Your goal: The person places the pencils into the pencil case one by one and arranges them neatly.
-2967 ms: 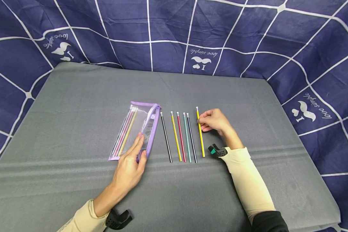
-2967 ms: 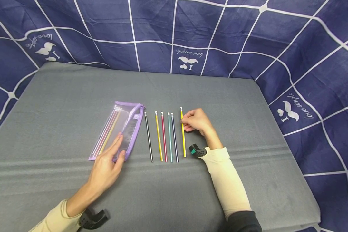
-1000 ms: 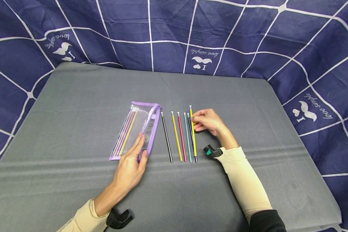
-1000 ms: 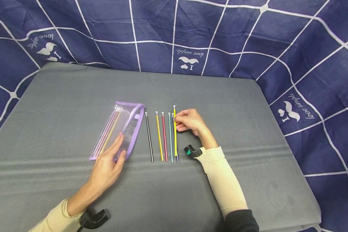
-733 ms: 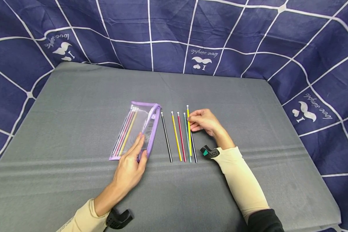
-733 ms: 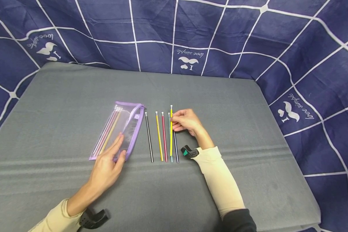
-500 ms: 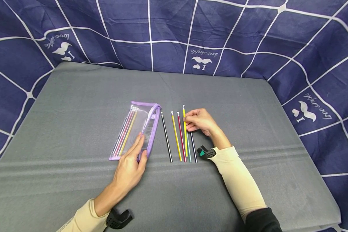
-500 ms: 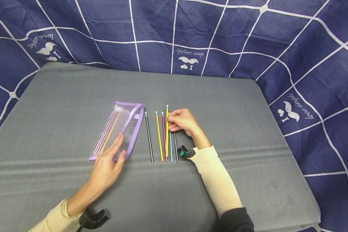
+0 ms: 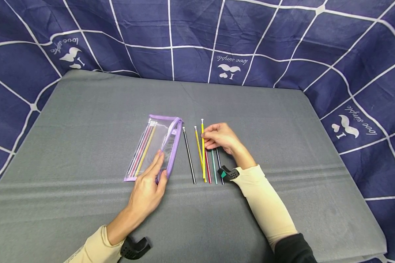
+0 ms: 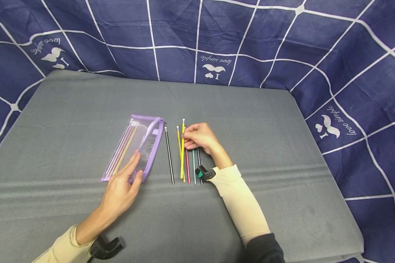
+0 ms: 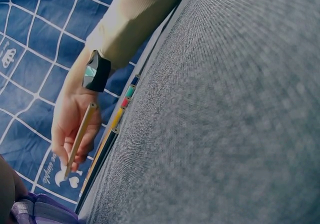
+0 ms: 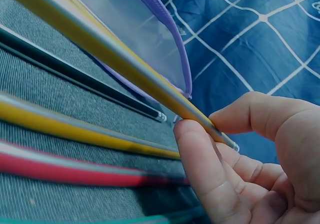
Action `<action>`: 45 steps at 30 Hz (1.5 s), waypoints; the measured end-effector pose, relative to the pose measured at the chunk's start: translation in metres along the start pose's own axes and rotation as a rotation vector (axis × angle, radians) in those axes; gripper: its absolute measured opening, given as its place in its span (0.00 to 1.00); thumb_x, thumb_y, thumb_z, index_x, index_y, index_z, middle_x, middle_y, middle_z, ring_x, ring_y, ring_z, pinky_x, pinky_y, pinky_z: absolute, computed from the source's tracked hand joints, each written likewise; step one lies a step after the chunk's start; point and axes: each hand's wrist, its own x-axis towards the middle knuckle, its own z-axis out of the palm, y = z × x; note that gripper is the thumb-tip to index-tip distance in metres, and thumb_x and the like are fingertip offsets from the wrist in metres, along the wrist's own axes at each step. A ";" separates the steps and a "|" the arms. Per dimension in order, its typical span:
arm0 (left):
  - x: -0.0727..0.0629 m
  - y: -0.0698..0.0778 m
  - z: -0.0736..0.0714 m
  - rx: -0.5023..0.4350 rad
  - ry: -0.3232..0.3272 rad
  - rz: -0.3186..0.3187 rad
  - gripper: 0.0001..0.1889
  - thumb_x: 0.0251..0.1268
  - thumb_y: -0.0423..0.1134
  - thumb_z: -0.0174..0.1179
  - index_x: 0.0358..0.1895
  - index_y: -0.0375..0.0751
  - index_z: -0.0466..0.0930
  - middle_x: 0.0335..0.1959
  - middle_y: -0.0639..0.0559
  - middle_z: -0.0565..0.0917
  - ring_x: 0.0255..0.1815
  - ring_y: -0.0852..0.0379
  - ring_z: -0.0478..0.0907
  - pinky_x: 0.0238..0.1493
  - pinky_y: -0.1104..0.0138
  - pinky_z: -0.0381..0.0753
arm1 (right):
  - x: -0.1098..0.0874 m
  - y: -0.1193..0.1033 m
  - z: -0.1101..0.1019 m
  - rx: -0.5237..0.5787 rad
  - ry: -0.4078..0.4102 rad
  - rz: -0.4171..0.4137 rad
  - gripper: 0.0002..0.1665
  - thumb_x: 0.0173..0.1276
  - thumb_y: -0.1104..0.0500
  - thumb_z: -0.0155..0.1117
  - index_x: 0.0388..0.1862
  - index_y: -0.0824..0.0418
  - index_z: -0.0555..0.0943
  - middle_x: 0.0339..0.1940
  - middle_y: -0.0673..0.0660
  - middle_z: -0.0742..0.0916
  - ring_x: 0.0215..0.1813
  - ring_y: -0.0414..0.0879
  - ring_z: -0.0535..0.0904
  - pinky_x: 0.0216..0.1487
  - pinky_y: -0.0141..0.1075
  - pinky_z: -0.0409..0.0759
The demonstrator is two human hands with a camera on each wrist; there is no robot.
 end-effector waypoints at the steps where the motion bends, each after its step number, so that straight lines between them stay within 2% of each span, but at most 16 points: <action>1: 0.000 0.000 0.000 0.000 0.001 0.001 0.25 0.61 0.26 0.61 0.64 0.25 0.73 0.66 0.37 0.74 0.63 0.44 0.75 0.65 0.62 0.68 | 0.000 0.000 0.001 0.000 -0.002 0.000 0.05 0.63 0.71 0.62 0.38 0.70 0.78 0.22 0.56 0.84 0.20 0.42 0.82 0.24 0.31 0.85; 7: -0.001 -0.001 0.000 -0.003 0.007 0.002 0.25 0.61 0.25 0.62 0.63 0.25 0.73 0.66 0.36 0.74 0.63 0.43 0.75 0.63 0.58 0.70 | 0.001 -0.002 0.010 0.013 -0.015 0.000 0.05 0.63 0.71 0.62 0.38 0.71 0.78 0.21 0.56 0.83 0.20 0.42 0.82 0.24 0.32 0.85; 16: 0.000 -0.001 -0.002 0.002 0.003 -0.005 0.26 0.61 0.26 0.61 0.64 0.26 0.73 0.66 0.38 0.74 0.61 0.44 0.76 0.66 0.71 0.64 | 0.005 -0.005 0.028 0.027 -0.033 0.012 0.04 0.64 0.71 0.63 0.37 0.70 0.78 0.20 0.57 0.83 0.19 0.43 0.83 0.24 0.33 0.85; 23: -0.001 -0.001 -0.001 0.000 0.006 -0.004 0.26 0.61 0.26 0.62 0.64 0.26 0.73 0.66 0.38 0.74 0.62 0.44 0.75 0.67 0.75 0.61 | 0.007 -0.006 0.041 0.040 -0.054 0.020 0.04 0.64 0.72 0.63 0.37 0.72 0.78 0.20 0.57 0.83 0.20 0.44 0.83 0.25 0.32 0.85; 30: -0.001 0.000 -0.001 0.003 0.008 0.000 0.25 0.61 0.26 0.62 0.63 0.25 0.74 0.66 0.37 0.74 0.63 0.44 0.75 0.64 0.61 0.69 | 0.008 -0.005 0.049 0.047 -0.065 0.018 0.05 0.62 0.72 0.65 0.37 0.71 0.79 0.20 0.58 0.84 0.21 0.45 0.83 0.27 0.34 0.86; 39: 0.000 0.000 0.000 0.003 0.005 0.003 0.25 0.61 0.26 0.62 0.63 0.25 0.74 0.66 0.38 0.74 0.63 0.45 0.75 0.67 0.71 0.63 | 0.009 -0.009 0.056 0.054 -0.064 0.023 0.04 0.64 0.72 0.64 0.37 0.71 0.78 0.21 0.58 0.83 0.20 0.45 0.83 0.26 0.34 0.86; 45: 0.000 0.000 0.001 0.001 0.004 -0.003 0.25 0.60 0.26 0.62 0.63 0.25 0.74 0.66 0.37 0.74 0.63 0.44 0.75 0.65 0.60 0.69 | 0.012 -0.011 0.062 0.072 -0.080 0.027 0.05 0.64 0.72 0.63 0.38 0.73 0.78 0.20 0.58 0.82 0.20 0.44 0.83 0.24 0.32 0.85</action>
